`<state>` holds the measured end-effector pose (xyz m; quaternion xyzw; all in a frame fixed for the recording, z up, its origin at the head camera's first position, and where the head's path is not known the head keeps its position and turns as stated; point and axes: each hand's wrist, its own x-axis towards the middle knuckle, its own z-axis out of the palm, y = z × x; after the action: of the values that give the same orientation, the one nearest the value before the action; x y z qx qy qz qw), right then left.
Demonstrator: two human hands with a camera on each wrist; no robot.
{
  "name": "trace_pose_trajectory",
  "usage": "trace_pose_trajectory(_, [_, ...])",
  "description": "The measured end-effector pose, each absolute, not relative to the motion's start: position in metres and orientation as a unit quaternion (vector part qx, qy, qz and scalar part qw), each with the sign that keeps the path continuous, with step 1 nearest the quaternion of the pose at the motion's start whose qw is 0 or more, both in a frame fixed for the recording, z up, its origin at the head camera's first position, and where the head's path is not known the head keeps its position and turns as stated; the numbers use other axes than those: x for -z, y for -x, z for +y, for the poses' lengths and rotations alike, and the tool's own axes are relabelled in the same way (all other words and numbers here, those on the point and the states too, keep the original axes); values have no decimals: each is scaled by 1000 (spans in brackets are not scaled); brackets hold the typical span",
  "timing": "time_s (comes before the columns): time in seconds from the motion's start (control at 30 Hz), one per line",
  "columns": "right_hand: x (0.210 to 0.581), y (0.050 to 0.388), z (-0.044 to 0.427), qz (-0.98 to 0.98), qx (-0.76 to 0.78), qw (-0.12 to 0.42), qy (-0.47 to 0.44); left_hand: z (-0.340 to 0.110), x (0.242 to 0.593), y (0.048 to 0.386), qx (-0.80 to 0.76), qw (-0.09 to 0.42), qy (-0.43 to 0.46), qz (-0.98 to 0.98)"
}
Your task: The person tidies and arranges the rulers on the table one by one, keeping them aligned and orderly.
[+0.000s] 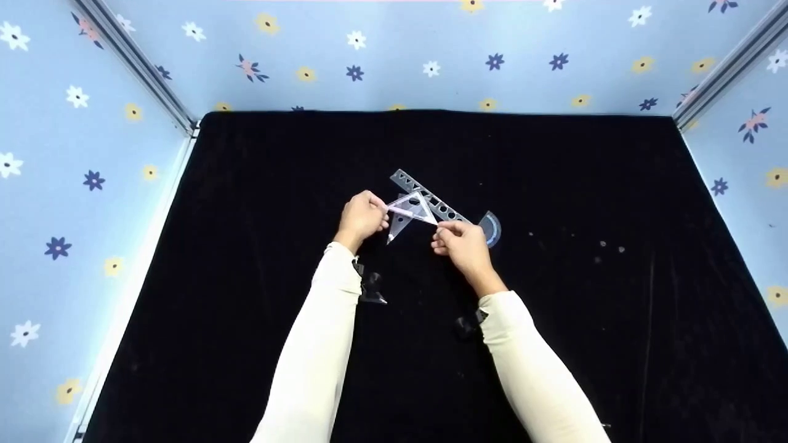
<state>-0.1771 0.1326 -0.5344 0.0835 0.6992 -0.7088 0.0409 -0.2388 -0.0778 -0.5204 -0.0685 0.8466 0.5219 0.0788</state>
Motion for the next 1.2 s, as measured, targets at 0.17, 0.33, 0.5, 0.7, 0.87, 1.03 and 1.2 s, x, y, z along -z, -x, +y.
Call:
trace_pose_trajectory(0.17, [536, 177, 133, 699, 709, 35, -82, -78, 520, 237, -571, 87, 77, 813])
trace_pose_trajectory(0.33, [537, 176, 134, 698, 712, 30, -75, -79, 519, 235, -591, 88, 77, 798])
trace_pose_trajectory(0.5, [537, 175, 134, 695, 715, 29, -72, -79, 519, 231, -562, 61, 65, 823])
trace_pose_trajectory(0.7, [537, 176, 133, 691, 718, 35, -78, -78, 517, 223, -518, 19, 54, 854])
trace_pose_trajectory(0.87, [537, 177, 133, 686, 722, 40, -79, -78, 513, 217, -506, -7, 43, 862])
trace_pose_trajectory(1.03, [536, 176, 135, 682, 726, 42, -81, -77, 511, 211, -516, -15, 41, 856])
trace_pose_trajectory(1.2, [536, 176, 135, 679, 728, 41, -86, -76, 510, 204, -512, -24, 40, 857])
